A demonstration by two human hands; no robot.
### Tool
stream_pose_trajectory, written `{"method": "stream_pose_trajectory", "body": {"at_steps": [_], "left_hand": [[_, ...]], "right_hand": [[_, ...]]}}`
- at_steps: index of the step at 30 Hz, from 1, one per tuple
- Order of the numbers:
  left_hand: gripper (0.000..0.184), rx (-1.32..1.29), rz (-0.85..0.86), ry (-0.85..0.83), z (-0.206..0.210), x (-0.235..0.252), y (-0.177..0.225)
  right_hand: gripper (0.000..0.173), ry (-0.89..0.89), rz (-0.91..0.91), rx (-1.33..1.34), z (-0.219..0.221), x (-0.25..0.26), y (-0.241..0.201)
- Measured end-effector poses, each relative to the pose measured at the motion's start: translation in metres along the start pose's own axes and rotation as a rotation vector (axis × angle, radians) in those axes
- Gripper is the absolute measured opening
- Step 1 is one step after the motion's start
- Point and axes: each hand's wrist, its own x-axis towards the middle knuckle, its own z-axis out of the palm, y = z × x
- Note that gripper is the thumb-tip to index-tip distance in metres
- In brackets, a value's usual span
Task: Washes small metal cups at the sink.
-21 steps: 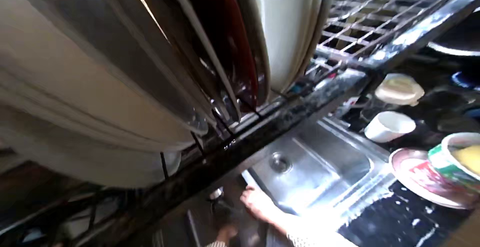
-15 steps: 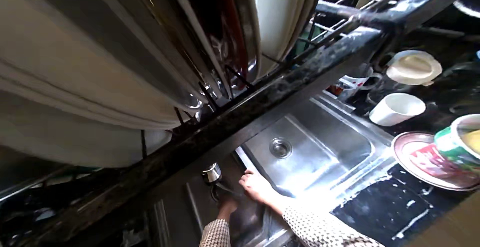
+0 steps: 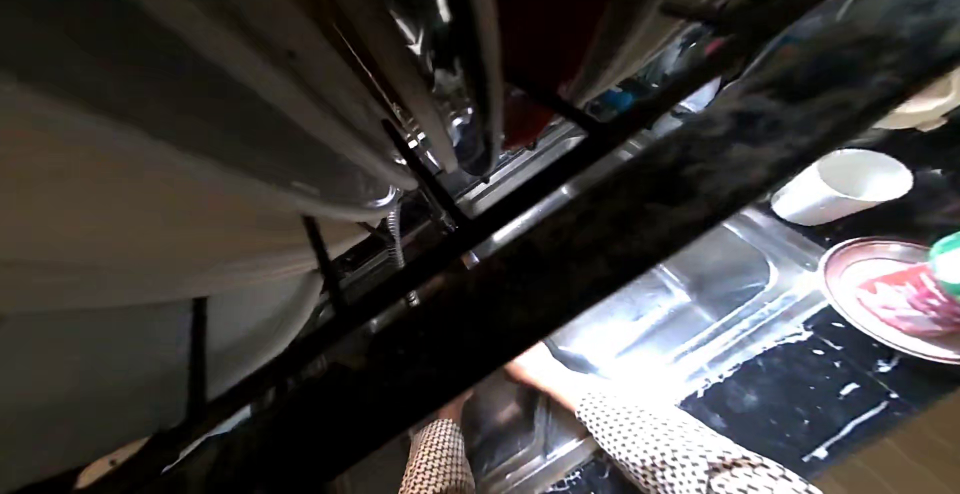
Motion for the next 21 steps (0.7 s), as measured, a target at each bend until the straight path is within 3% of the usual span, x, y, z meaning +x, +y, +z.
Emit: {"method": "stream_pose_trajectory", "body": {"at_steps": [4, 10, 21], "left_hand": [[0.049, 0.120, -0.026, 0.041, -0.002, 0.003, 0.001], [0.039, 0.172, 0.026, 0.240, 0.010, -0.001, -0.001], [0.033, 0.189, 0.430, 0.387, -0.029, -0.065, 0.022]], "right_hand": [[0.022, -0.018, 0.008, -0.013, 0.002, 0.001, 0.002], [0.024, -0.076, 0.011, -0.014, 0.005, 0.006, 0.005], [0.029, -0.074, 0.029, 0.005, 0.004, 0.007, 0.006]]}}
